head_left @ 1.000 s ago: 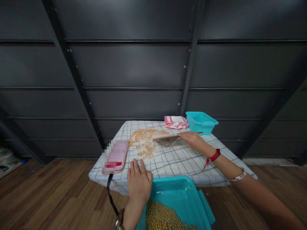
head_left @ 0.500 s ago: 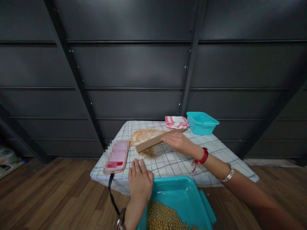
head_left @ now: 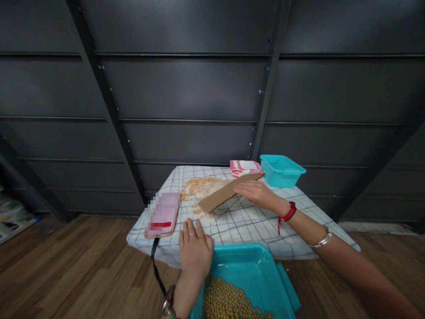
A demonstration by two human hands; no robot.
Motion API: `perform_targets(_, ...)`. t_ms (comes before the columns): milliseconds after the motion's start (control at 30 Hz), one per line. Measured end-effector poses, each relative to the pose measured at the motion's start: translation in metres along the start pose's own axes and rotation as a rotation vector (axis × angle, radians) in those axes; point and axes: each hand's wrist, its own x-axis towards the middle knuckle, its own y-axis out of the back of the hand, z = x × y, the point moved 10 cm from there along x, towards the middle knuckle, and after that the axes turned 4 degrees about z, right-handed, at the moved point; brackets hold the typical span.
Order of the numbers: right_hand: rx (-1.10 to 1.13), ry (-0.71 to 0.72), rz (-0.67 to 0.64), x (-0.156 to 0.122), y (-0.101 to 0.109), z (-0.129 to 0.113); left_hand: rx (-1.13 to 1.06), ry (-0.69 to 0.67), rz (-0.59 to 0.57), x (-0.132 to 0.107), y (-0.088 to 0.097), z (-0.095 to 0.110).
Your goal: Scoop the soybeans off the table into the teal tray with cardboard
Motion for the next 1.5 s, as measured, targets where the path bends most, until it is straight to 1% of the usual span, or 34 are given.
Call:
perform_targets(100, -0.014, -0.090, 0.044, -0.007, 0.008, 0.013, 0.020, -0.012, -0.008, 0.000, 0.000, 0.002)
perform_targets(200, -0.029, -0.141, 0.034, -0.012, 0.007, 0.018, 0.041, -0.024, 0.008, 0.000, 0.001, 0.004)
perform_targets(300, -0.016, -0.135, -0.011, -0.018, 0.004, 0.014, 0.036, -0.016, 0.030, 0.000, 0.001, 0.004)
perform_targets(367, 0.008, -0.129, -0.028, -0.025, 0.006, 0.013, 0.017, -0.005, 0.034, -0.001, 0.000, 0.003)
perform_targets(500, 0.045, -0.146, 0.008, -0.037, 0.021, 0.017, -0.015, 0.009, 0.019, -0.001, -0.001, 0.004)
perform_targets(567, 0.048, -0.165, 0.016, -0.040, 0.024, 0.019, -0.009, 0.008, 0.016, -0.001, 0.000, 0.005)
perform_targets(767, 0.060, -0.153, -0.031, -0.043, 0.017, 0.012, -0.008, 0.013, 0.016, -0.001, 0.000, 0.005)
perform_targets(900, 0.059, -0.173, 0.005, -0.048, 0.027, 0.010, -0.011, 0.019, 0.010, -0.001, -0.002, 0.004)
perform_targets(1067, 0.054, -0.168, -0.027, -0.049, 0.032, 0.007, 0.020, 0.013, -0.011, -0.001, -0.001, 0.005)
perform_targets(1200, 0.049, -0.174, -0.012, -0.050, 0.037, 0.007, 0.020, 0.008, -0.013, -0.001, 0.001, 0.006)
perform_targets(1400, 0.023, -0.157, -0.014, -0.050, 0.035, 0.006, -0.021, 0.006, -0.041, -0.001, 0.000, 0.007)
perform_targets(1500, 0.037, -0.160, -0.003, -0.051, 0.038, 0.005, -0.014, 0.012, -0.053, -0.001, 0.000, 0.006)
